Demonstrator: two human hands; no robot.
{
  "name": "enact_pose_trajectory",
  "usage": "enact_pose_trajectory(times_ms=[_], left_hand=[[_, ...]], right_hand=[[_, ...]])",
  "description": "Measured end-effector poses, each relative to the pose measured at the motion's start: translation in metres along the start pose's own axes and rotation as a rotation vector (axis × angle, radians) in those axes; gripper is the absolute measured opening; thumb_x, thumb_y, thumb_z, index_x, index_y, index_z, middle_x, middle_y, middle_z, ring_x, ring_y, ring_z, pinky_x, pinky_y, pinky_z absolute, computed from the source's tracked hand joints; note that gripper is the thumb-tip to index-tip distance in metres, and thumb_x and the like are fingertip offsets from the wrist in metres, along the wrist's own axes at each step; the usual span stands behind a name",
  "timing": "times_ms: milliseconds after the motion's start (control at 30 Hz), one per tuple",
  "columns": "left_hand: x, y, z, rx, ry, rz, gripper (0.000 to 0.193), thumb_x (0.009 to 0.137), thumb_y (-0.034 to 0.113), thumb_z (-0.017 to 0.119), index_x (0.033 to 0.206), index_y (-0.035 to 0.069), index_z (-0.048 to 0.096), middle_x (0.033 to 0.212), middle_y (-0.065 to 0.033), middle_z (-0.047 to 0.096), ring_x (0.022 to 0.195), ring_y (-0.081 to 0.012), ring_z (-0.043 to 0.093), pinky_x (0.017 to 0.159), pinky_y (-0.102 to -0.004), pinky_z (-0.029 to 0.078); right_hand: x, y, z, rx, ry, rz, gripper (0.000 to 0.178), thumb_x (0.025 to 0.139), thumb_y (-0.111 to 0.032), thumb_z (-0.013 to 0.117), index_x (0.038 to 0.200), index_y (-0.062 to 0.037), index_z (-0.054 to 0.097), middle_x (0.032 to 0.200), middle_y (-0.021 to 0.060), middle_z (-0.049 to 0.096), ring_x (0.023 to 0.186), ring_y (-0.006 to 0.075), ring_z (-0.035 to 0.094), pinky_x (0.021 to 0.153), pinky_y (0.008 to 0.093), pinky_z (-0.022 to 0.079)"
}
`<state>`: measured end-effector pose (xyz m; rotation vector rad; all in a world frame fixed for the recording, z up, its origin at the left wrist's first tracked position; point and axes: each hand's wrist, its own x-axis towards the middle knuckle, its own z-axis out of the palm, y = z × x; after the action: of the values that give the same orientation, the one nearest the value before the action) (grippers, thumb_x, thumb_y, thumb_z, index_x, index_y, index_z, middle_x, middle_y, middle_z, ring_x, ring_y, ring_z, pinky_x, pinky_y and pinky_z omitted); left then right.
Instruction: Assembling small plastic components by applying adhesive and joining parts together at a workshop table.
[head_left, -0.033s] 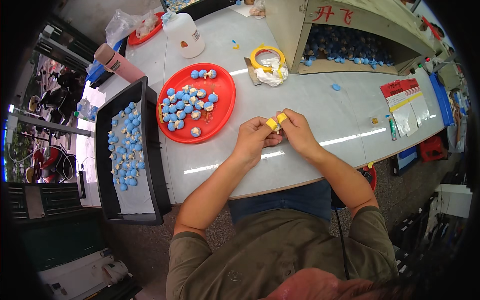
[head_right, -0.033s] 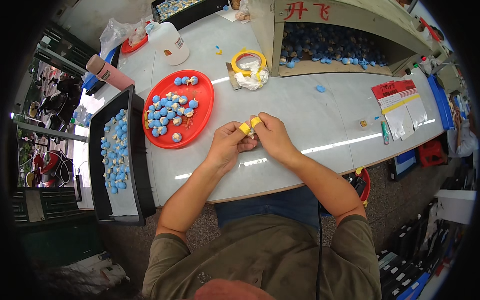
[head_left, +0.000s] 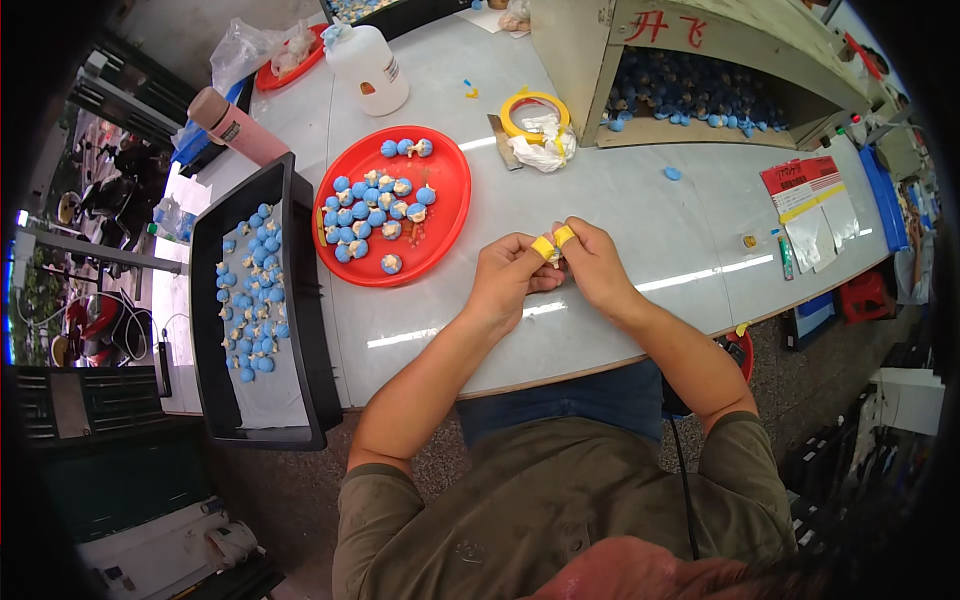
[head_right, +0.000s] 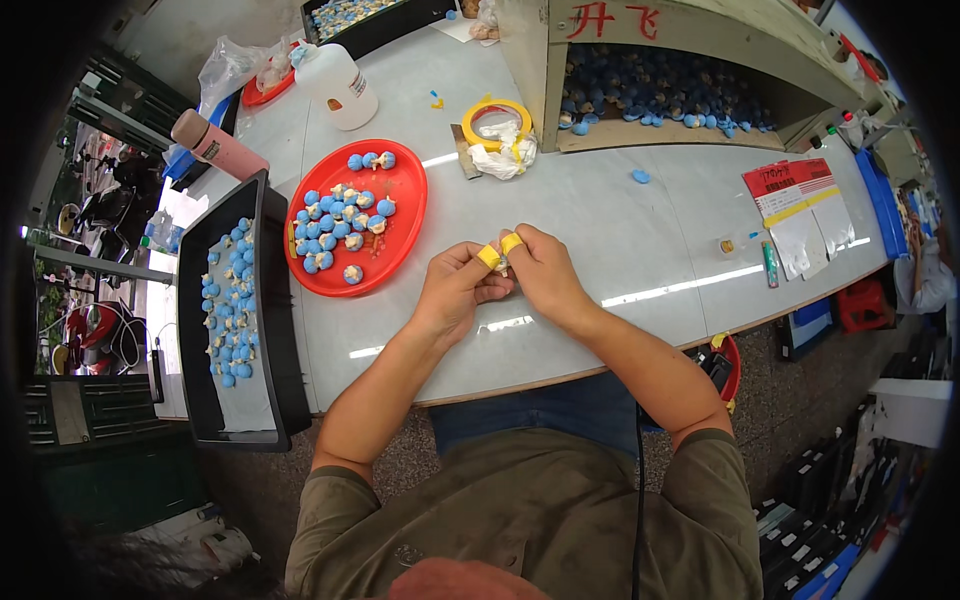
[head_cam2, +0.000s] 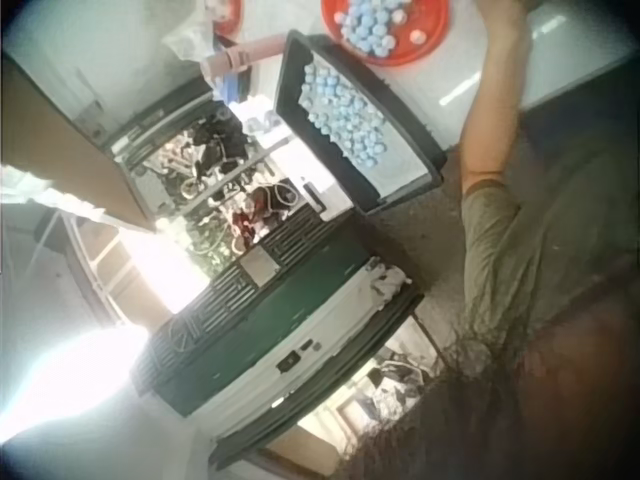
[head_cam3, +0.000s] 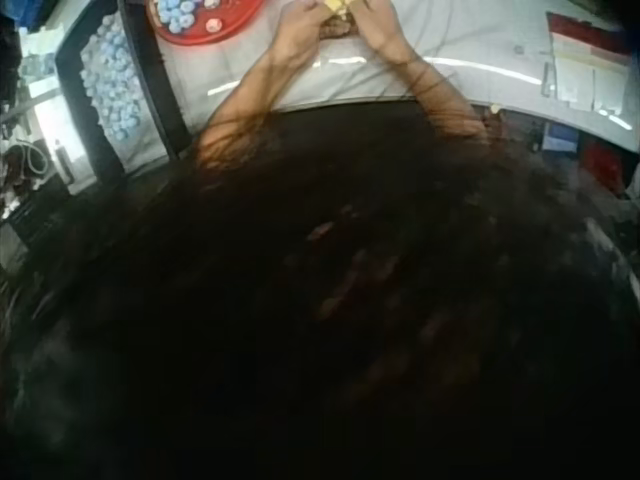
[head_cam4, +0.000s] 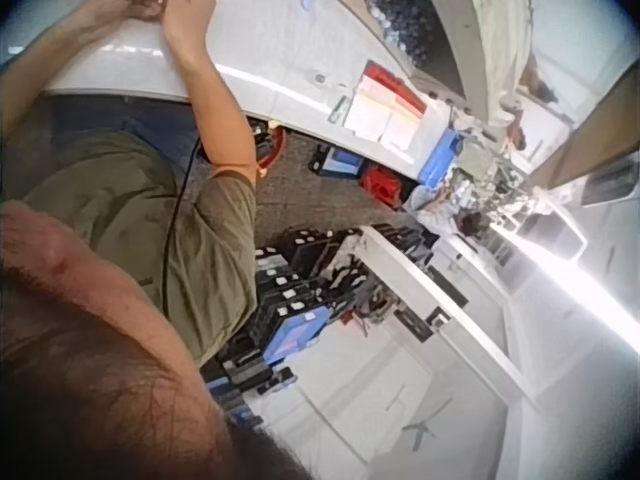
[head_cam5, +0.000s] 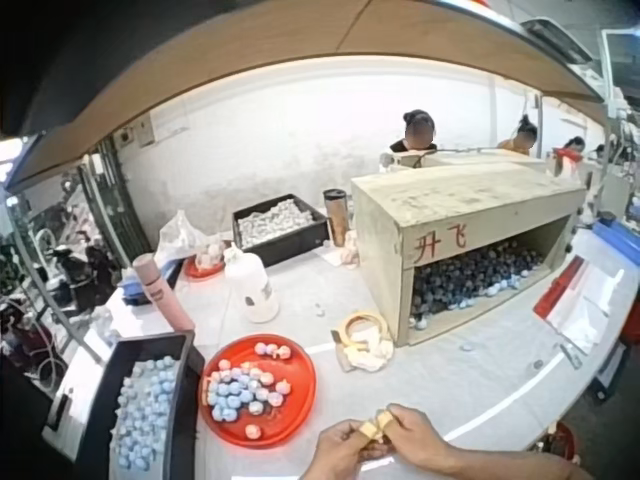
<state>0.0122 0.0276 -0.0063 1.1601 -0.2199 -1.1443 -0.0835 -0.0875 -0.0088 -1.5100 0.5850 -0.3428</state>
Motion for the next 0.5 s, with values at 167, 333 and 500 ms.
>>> enact_pose_trajectory(times_ms=[167,333,500], left_hand=[[0.0001,-0.0059,-0.0002,-0.005,0.022,0.055,0.025,0.091,0.023,0.065,0.09,-0.002,0.059,0.081,-0.0111,0.065,0.067,-0.0144,0.064,0.062,-0.0243,0.054],[-0.0024,-0.0054,0.0021,-0.009,0.03,0.058,0.021,0.092,0.02,0.063,0.089,0.0,0.06,0.08,-0.01,0.066,0.065,-0.0145,0.064,0.06,-0.024,0.054],[-0.0017,-0.0067,0.0012,0.001,0.023,0.056,0.019,0.093,0.018,0.061,0.09,0.0,0.059,0.079,-0.0107,0.066,0.067,-0.0149,0.065,0.061,-0.0234,0.053]], right_hand=[[-0.0026,0.0072,0.0039,-0.078,0.061,-0.083,0.03,0.097,-0.02,0.049,0.075,-0.0003,0.049,0.063,0.0047,0.049,0.06,0.0095,0.041,0.054,0.0303,0.038],[-0.0003,0.0119,0.003,-0.069,0.048,-0.108,0.029,0.097,-0.017,0.048,0.074,-0.0005,0.048,0.063,0.0027,0.047,0.06,0.0086,0.04,0.054,0.0286,0.037],[-0.0035,0.0064,0.0043,-0.054,0.046,-0.114,0.028,0.096,-0.015,0.048,0.072,-0.001,0.047,0.065,0.0004,0.047,0.061,0.0073,0.039,0.054,0.0272,0.036]])
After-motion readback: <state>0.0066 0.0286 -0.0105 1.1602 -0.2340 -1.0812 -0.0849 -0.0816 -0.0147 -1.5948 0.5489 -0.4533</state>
